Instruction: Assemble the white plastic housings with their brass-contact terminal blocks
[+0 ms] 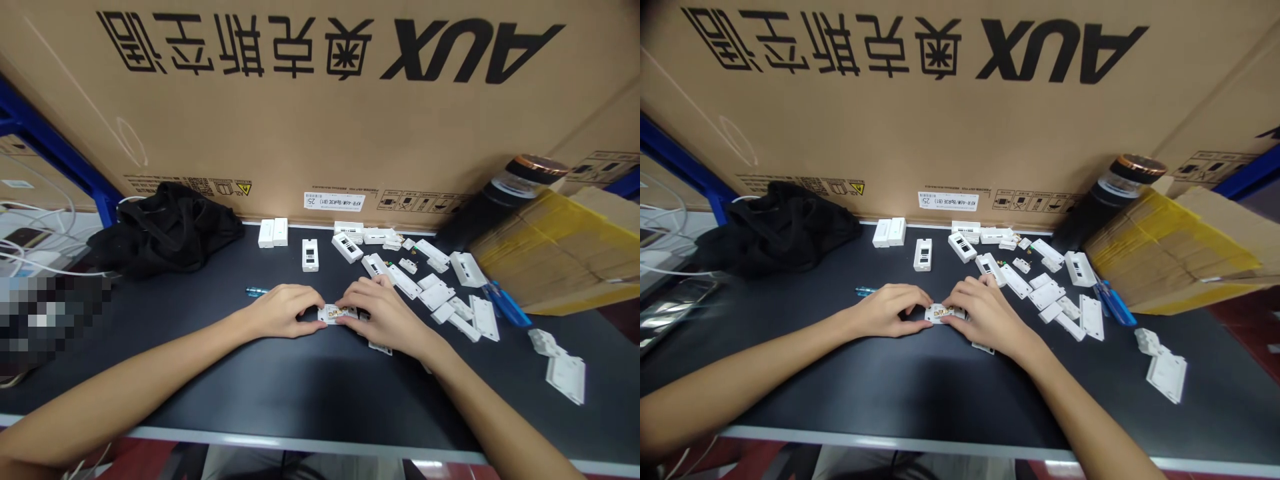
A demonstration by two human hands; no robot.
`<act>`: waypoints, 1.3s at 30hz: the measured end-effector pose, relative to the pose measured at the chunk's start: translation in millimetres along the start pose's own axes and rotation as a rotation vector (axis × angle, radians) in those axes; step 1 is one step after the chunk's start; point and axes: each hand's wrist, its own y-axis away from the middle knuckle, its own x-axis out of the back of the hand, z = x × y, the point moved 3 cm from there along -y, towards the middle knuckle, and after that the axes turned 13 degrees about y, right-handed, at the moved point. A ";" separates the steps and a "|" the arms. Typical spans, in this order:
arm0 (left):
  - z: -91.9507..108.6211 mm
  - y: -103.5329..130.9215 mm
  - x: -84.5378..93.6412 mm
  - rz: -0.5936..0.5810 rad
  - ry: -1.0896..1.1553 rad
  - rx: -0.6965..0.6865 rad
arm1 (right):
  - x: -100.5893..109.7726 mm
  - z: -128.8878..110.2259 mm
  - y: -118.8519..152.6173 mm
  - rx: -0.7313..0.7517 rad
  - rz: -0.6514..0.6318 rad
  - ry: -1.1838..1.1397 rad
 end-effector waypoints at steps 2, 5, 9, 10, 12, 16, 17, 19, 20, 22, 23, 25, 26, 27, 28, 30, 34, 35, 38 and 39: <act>0.0 -0.4 0.3 -0.008 0.012 -0.002 | -0.9 1.8 0.2 -0.014 0.007 0.011; 0.7 -0.7 1.0 -0.007 0.018 -0.013 | -1.9 4.3 1.5 -0.014 0.012 0.009; 2.0 -0.7 1.1 -0.013 0.014 -0.038 | -2.4 4.8 1.4 -0.005 -0.013 0.013; 2.0 -0.7 1.0 -0.012 0.011 -0.042 | -2.0 4.7 1.3 -0.006 -0.024 0.013; 1.6 -0.6 0.5 -0.011 0.007 -0.048 | -0.5 4.3 1.2 -0.007 -0.047 0.004; -0.3 -0.3 -1.1 -0.015 -0.007 -0.052 | 3.1 4.7 2.3 -0.012 -0.064 -0.020; -0.6 -0.2 -1.2 -0.014 -0.012 -0.053 | 3.5 5.1 2.6 -0.014 -0.063 -0.024; -0.7 -0.2 -1.1 -0.013 -0.018 -0.051 | 3.6 6.0 3.1 -0.013 -0.061 -0.025; -0.4 -0.3 -0.9 -0.011 -0.021 -0.050 | 3.4 6.4 3.3 -0.012 -0.061 -0.024; 0.5 -0.4 -0.2 -0.010 -0.023 -0.047 | 3.2 7.3 3.9 -0.013 -0.060 -0.024; 1.1 -0.5 0.2 -0.009 -0.022 -0.044 | 3.2 7.6 4.2 -0.016 -0.059 -0.024; 2.0 -0.8 0.7 -0.008 -0.020 -0.035 | 3.6 7.5 4.7 -0.019 -0.059 -0.021; 2.3 -1.0 0.8 -0.008 -0.020 -0.030 | 3.8 7.1 4.7 -0.017 -0.055 -0.018; 2.3 -1.1 0.9 -0.007 -0.022 -0.025 | 4.1 6.3 4.6 -0.013 -0.049 -0.017; 2.2 -1.3 0.8 -0.007 -0.025 -0.020 | 4.5 5.4 4.4 -0.007 -0.040 -0.018; 1.7 -1.5 0.5 -0.008 -0.029 -0.010 | 5.2 3.8 3.9 0.000 -0.019 -0.031; 1.6 -2.0 0.0 -0.013 -0.040 0.009 | 8.0 3.4 4.2 -0.008 0.019 -0.069; 1.7 -2.0 0.1 -0.009 -0.052 0.016 | 9.1 3.6 4.8 -0.005 0.027 -0.078; 1.2 -2.3 1.1 0.028 -0.116 0.066 | 10.7 2.8 7.8 0.038 0.015 -0.114; 0.6 -2.3 1.7 0.049 -0.141 0.096 | 10.0 1.8 8.8 0.060 -0.003 -0.127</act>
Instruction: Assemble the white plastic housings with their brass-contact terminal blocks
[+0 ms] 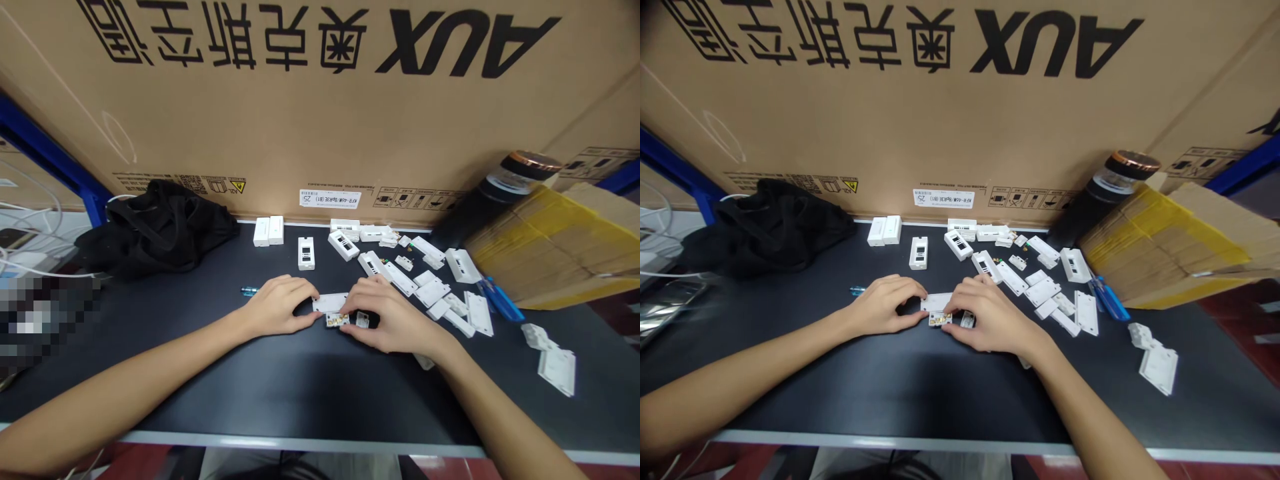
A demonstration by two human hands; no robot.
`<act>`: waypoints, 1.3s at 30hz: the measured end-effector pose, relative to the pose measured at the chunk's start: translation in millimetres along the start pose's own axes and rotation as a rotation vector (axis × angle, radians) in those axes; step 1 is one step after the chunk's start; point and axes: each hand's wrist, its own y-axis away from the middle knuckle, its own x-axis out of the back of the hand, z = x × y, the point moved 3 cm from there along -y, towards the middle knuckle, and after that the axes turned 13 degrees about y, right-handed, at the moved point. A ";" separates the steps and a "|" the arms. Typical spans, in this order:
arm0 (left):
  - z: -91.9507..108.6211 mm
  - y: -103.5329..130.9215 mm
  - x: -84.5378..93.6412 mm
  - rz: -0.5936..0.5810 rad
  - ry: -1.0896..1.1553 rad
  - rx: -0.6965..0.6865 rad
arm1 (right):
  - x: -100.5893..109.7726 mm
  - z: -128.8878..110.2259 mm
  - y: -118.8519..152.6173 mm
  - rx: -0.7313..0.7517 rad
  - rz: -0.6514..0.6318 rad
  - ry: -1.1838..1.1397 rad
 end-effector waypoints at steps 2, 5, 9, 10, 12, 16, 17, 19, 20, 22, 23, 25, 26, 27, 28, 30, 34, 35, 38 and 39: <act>-1.2 -0.4 0.9 0.033 -0.043 0.062 | -3.7 -2.5 1.3 0.036 -0.049 -0.012; -0.8 -1.5 2.5 0.055 -0.089 0.109 | -9.3 -5.2 1.5 0.065 -0.119 0.005; 4.1 -2.7 6.6 0.083 -0.105 0.078 | 3.4 1.5 5.4 0.022 -0.119 0.032; 6.0 -2.8 7.2 0.078 -0.097 0.047 | 11.2 5.5 8.6 -0.009 -0.097 0.042; 10.6 -2.6 6.8 0.040 -0.070 -0.040 | 28.2 15.4 18.3 -0.094 -0.057 0.086; 20.1 -0.7 1.1 -0.039 -0.015 -0.172 | 44.7 27.3 42.9 -0.208 -0.110 0.182; 22.1 -0.1 -0.7 -0.046 -0.005 -0.182 | 43.8 26.7 48.0 -0.215 -0.114 0.195; 25.6 0.9 -4.3 -0.059 0.008 -0.192 | 36.8 21.5 55.2 -0.220 -0.122 0.208; 26.7 1.2 -5.9 -0.066 0.011 -0.190 | 31.7 17.7 57.5 -0.223 -0.126 0.211; 27.9 1.7 -8.0 -0.070 0.013 -0.189 | 20.9 10.0 60.2 -0.230 -0.143 0.211; 28.1 1.7 -8.6 -0.072 0.013 -0.196 | 16.1 6.7 61.0 -0.232 -0.152 0.208; 28.1 1.8 -9.4 -0.078 0.005 -0.230 | 9.8 1.5 62.3 -0.230 -0.160 0.201; 28.0 1.8 -9.8 -0.086 -0.001 -0.252 | 8.3 -0.3 63.0 -0.228 -0.159 0.198; 27.9 1.8 -10.2 -0.095 -0.006 -0.273 | 7.8 -1.8 63.7 -0.226 -0.154 0.196; 27.6 1.9 -10.7 -0.104 -0.010 -0.290 | 8.1 -3.2 64.3 -0.226 -0.148 0.195; 27.1 2.4 -11.6 -0.121 -0.009 -0.315 | 9.9 -6.5 65.0 -0.230 -0.136 0.192; 29.5 4.4 -12.1 -0.151 0.034 -0.351 | 15.0 -19.8 63.0 -0.207 -0.098 0.175; 31.9 5.0 -10.9 -0.139 0.059 -0.349 | 16.8 -24.4 62.0 -0.200 -0.080 0.167; 45.2 6.2 -5.1 -0.074 0.208 -0.261 | 24.3 -39.8 58.9 -0.184 -0.004 0.135; 51.7 6.8 -3.9 -0.066 0.283 -0.199 | 27.3 -45.3 58.2 -0.175 0.028 0.122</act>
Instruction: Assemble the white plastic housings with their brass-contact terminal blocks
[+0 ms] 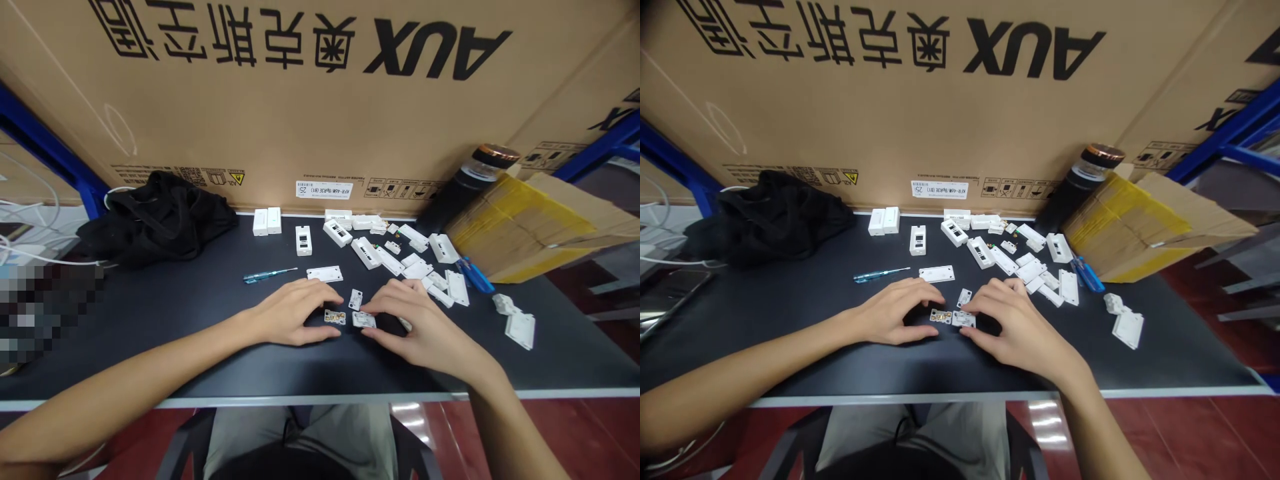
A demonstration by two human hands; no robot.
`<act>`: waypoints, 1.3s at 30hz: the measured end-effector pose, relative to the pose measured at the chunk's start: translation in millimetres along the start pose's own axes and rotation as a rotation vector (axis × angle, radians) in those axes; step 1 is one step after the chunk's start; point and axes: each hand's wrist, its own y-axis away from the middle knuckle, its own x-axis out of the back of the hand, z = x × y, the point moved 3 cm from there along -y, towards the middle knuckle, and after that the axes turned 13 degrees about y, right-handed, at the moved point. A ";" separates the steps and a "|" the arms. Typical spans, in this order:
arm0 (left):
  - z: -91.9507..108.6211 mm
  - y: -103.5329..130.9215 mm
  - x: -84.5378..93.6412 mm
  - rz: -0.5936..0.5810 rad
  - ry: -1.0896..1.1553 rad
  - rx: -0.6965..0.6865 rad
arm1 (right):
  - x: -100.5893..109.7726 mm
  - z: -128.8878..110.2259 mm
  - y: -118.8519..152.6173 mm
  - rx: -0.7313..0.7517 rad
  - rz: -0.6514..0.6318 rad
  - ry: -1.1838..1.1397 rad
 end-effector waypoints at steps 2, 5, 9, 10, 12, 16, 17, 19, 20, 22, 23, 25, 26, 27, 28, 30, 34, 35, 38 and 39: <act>13.8 -0.7 -4.8 0.030 0.188 0.169 | 7.3 -10.0 0.9 0.020 0.067 -0.036; 36.0 1.2 -19.1 0.143 0.506 0.307 | 14.6 -22.0 3.9 0.041 0.148 -0.101; 49.6 9.1 -46.4 0.360 0.879 0.399 | 14.0 -30.4 8.5 0.055 0.178 -0.131; 50.2 11.2 -52.5 0.414 0.918 0.404 | 12.8 -31.5 9.4 0.058 0.181 -0.125; 49.4 14.8 -62.7 0.503 0.987 0.425 | 10.6 -33.0 10.8 0.061 0.180 -0.121; 47.5 18.6 -72.5 0.583 1.040 0.453 | 9.5 -35.1 13.9 0.049 0.168 -0.161; 47.6 19.1 -72.8 0.592 1.033 0.456 | 9.9 -35.8 14.7 0.045 0.162 -0.169; 48.2 20.1 -72.2 0.604 1.006 0.464 | 10.7 -37.4 15.8 0.054 0.149 -0.183; 48.7 20.6 -71.8 0.603 0.993 0.473 | 11.0 -38.2 16.1 0.065 0.143 -0.192; 49.8 21.2 -71.3 0.590 0.982 0.481 | 10.9 -39.5 15.8 0.096 0.135 -0.205; 50.4 21.4 -71.5 0.581 0.989 0.480 | 10.4 -39.9 15.4 0.110 0.128 -0.204; 51.1 21.9 -73.1 0.567 1.015 0.474 | 8.5 -40.8 14.1 0.130 0.106 -0.176; 51.1 22.3 -74.2 0.567 1.024 0.473 | 7.4 -41.4 13.3 0.134 0.094 -0.150; 50.7 22.9 -75.6 0.573 1.026 0.475 | 6.3 -42.0 12.6 0.130 0.083 -0.117; 50.1 23.8 -76.8 0.589 1.015 0.478 | 5.2 -42.8 11.8 0.121 0.074 -0.085; 48.9 25.9 -78.1 0.641 0.942 0.466 | 3.4 -44.9 10.6 0.087 0.066 -0.035; 51.6 29.8 -75.5 0.736 0.617 0.371 | 0.0 -50.5 10.1 0.023 0.038 -0.071; 53.5 30.3 -74.5 0.745 0.537 0.338 | -1.0 -51.6 10.3 0.005 0.023 -0.114; 59.0 31.4 -72.1 0.764 0.388 0.242 | -4.7 -52.4 11.8 -0.073 0.002 -0.276; 60.4 31.6 -71.6 0.767 0.361 0.220 | -6.4 -52.0 12.5 -0.102 0.000 -0.326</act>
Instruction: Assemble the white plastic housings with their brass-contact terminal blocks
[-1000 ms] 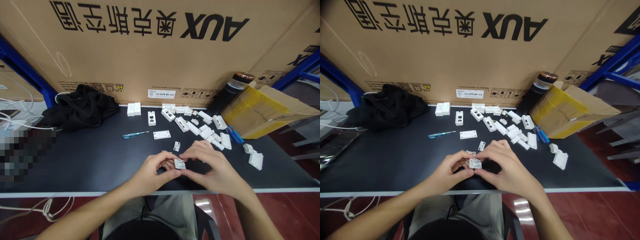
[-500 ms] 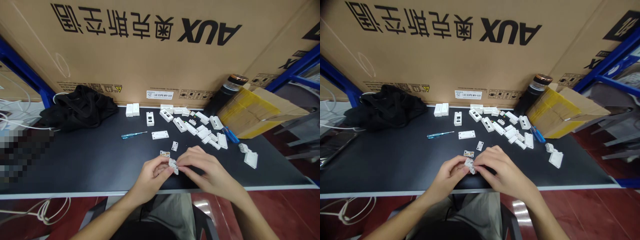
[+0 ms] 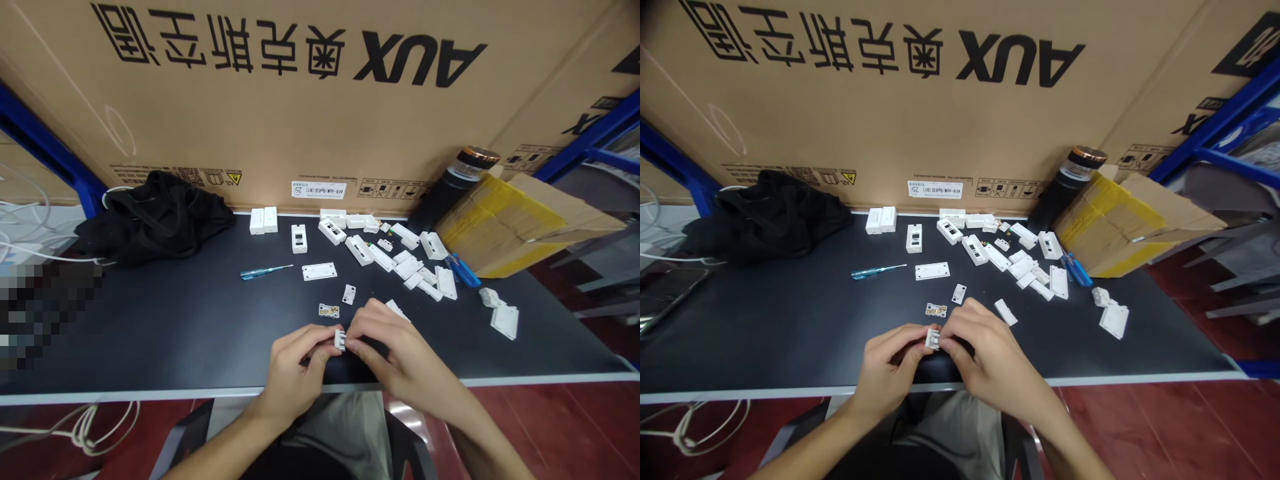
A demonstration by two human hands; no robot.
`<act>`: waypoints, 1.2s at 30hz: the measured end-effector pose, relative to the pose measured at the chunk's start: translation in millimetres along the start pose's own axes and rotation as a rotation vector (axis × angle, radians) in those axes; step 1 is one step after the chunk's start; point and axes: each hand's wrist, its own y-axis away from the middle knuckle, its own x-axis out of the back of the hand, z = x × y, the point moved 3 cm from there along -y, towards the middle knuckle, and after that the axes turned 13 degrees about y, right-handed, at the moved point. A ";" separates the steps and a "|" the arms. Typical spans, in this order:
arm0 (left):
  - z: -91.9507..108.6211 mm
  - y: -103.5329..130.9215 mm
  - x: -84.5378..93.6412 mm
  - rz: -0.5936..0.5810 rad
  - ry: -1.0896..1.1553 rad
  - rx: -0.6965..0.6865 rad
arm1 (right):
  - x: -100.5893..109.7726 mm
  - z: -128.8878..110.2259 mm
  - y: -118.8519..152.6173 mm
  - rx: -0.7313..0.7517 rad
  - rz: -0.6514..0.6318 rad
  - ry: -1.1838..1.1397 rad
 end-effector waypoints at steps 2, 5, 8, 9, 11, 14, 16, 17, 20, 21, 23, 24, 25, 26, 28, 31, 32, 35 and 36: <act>1.9 0.5 0.0 -0.006 -0.025 -0.036 | -3.3 2.7 1.3 -0.049 0.003 -0.103; 2.3 0.3 -0.5 -0.014 -0.015 -0.021 | -8.6 7.7 2.6 -0.099 0.019 -0.242; 1.0 -0.9 -0.5 0.020 0.063 0.069 | -11.8 10.4 2.7 -0.120 0.078 -0.258; 0.6 -1.4 -0.3 0.041 0.094 0.103 | -12.4 10.3 2.5 -0.120 0.102 -0.239; -0.1 -2.2 0.2 0.080 0.151 0.166 | -13.4 8.8 2.3 -0.116 0.143 -0.206; -2.1 -3.1 0.7 0.113 0.224 0.274 | -14.9 6.0 2.8 -0.126 0.183 -0.194; -3.5 -3.6 0.9 0.126 0.266 0.332 | -15.2 4.8 3.5 -0.124 0.201 -0.199; -4.1 -3.8 0.9 0.130 0.283 0.351 | -14.9 4.3 3.9 -0.112 0.208 -0.197; -5.2 -4.2 0.9 0.137 0.312 0.383 | -13.3 2.9 5.2 -0.033 0.214 -0.159; -5.3 -4.2 0.9 0.140 0.314 0.388 | -12.6 2.7 5.8 -0.003 0.220 -0.142; -5.2 -4.2 1.0 0.143 0.308 0.392 | -11.6 2.6 7.1 0.046 0.231 -0.120; -5.0 -4.2 1.0 0.143 0.304 0.393 | -11.3 2.8 7.8 0.059 0.236 -0.117; -4.8 -4.0 0.9 0.141 0.302 0.393 | -11.3 3.1 8.3 0.065 0.238 -0.116; -4.6 -3.9 0.7 0.138 0.302 0.394 | -11.5 3.5 8.7 0.065 0.238 -0.117; -4.2 -3.3 0.4 0.128 0.301 0.391 | -12.1 4.1 9.1 0.055 0.233 -0.117; -4.0 -2.2 -0.2 0.110 0.289 0.370 | -12.5 4.5 8.7 0.037 0.218 -0.113; -4.0 -1.8 -0.3 0.102 0.281 0.358 | -12.6 4.4 8.3 0.032 0.206 -0.108; -4.2 -1.0 -0.4 0.071 0.238 0.313 | -12.3 2.8 7.2 0.033 0.161 -0.078; -4.3 -0.9 -0.3 0.058 0.216 0.296 | -12.1 1.8 6.8 0.034 0.150 -0.067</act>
